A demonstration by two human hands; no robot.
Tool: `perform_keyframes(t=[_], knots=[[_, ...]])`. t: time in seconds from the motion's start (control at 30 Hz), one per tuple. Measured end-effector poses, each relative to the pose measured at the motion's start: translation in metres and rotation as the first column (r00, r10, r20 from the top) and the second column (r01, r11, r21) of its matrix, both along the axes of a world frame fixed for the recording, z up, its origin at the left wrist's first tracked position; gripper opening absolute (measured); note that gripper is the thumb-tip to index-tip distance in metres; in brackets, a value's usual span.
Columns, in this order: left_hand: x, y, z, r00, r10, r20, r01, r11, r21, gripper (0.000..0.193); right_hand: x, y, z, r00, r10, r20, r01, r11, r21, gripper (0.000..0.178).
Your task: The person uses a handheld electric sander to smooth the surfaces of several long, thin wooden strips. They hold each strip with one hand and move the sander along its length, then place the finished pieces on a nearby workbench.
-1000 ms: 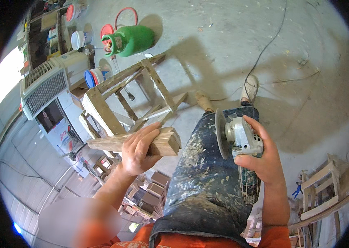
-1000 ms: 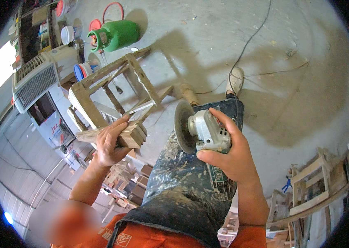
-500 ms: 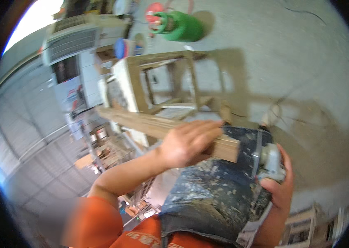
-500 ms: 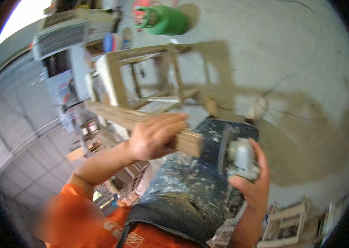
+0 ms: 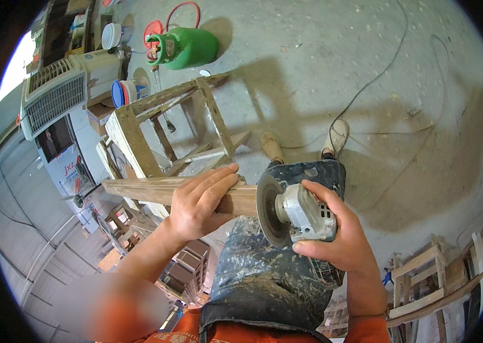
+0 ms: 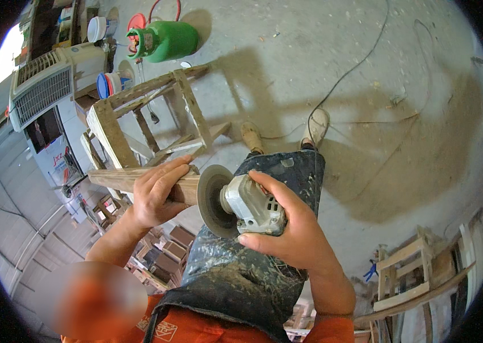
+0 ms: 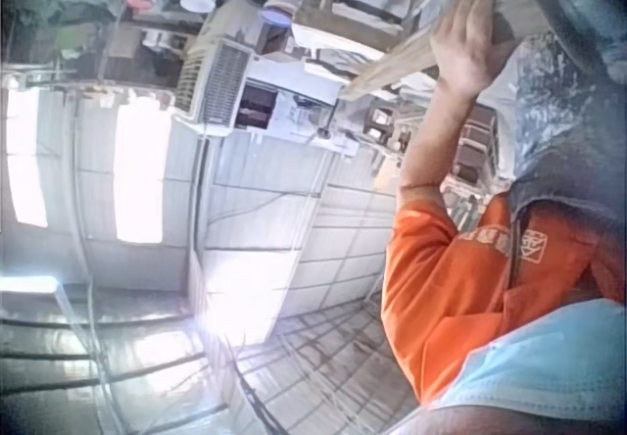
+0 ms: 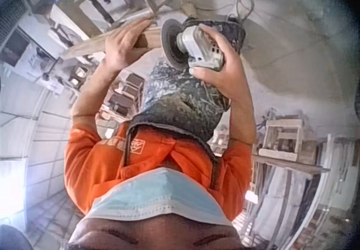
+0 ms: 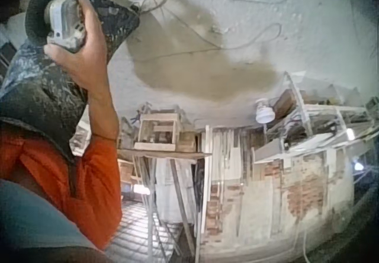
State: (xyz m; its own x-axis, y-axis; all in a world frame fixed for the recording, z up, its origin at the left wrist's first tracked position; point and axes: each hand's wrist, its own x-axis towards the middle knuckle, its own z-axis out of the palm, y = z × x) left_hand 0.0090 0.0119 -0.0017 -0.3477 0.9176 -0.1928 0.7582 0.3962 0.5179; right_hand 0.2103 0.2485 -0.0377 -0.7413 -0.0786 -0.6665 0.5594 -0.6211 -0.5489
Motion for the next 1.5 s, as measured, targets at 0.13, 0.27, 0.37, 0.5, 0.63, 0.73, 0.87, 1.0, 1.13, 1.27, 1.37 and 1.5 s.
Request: perform_keyframes(t=[0.13,0.27,0.37,0.5,0.63,0.73,0.87,1.0,1.13,1.27,1.37,1.5], knots=[[0.000,0.001,0.000,1.000,0.007,-0.005,-0.007,1.000,-0.011,0.068,0.012,-0.004,-0.002,0.993,0.079,-0.092,-0.068,0.990,0.122,0.094],[0.000,-0.002,-0.002,1.000,0.015,0.011,-0.015,1.000,-0.017,0.069,0.020,-0.007,-0.001,0.991,0.105,-0.088,-0.091,0.985,0.146,0.094],[-0.001,0.000,0.001,1.000,0.014,0.026,-0.013,1.000,-0.027,0.070,0.027,-0.011,0.000,0.991,0.106,-0.086,-0.092,0.983,0.157,0.095],[-0.003,-0.003,-0.001,1.000,-0.003,0.025,0.004,0.999,-0.036,0.074,0.032,-0.015,-0.004,0.991,0.112,-0.068,-0.097,0.975,0.198,0.096],[-0.003,-0.002,0.005,1.000,-0.021,0.015,0.022,0.999,-0.046,0.079,0.039,-0.019,-0.018,0.999,0.036,0.005,-0.036,0.987,0.154,0.095],[0.002,0.005,0.006,0.999,-0.029,0.017,0.029,0.999,-0.029,0.083,0.041,-0.016,-0.015,0.995,-0.072,0.069,0.066,0.994,0.083,0.094],[0.002,0.010,0.005,0.999,-0.050,0.010,0.050,0.999,-0.017,0.085,0.032,-0.007,-0.003,0.998,-0.061,-0.033,0.063,0.995,0.072,0.094],[0.000,0.008,0.004,0.998,-0.060,0.002,0.060,0.997,-0.039,0.084,0.020,-0.005,-0.001,0.992,-0.028,-0.120,0.037,0.996,0.079,0.094],[-0.001,0.010,0.004,0.998,-0.061,-0.004,0.061,0.997,-0.043,0.084,0.018,-0.005,-0.001,0.990,0.015,-0.139,0.004,0.991,0.134,0.093],[-0.002,0.008,0.002,0.998,-0.055,0.010,0.055,0.997,-0.053,0.085,0.024,-0.006,-0.002,0.990,0.061,-0.130,-0.040,0.986,0.160,0.093],[-0.004,0.007,0.001,0.998,-0.054,0.016,0.055,0.997,-0.047,0.086,0.028,-0.009,-0.001,0.992,0.068,-0.104,-0.051,0.986,0.156,0.094],[-0.005,0.006,0.001,0.998,-0.054,0.031,0.056,0.997,-0.053,0.089,0.033,-0.015,-0.003,0.997,0.048,-0.065,-0.039,0.990,0.134,0.095]])
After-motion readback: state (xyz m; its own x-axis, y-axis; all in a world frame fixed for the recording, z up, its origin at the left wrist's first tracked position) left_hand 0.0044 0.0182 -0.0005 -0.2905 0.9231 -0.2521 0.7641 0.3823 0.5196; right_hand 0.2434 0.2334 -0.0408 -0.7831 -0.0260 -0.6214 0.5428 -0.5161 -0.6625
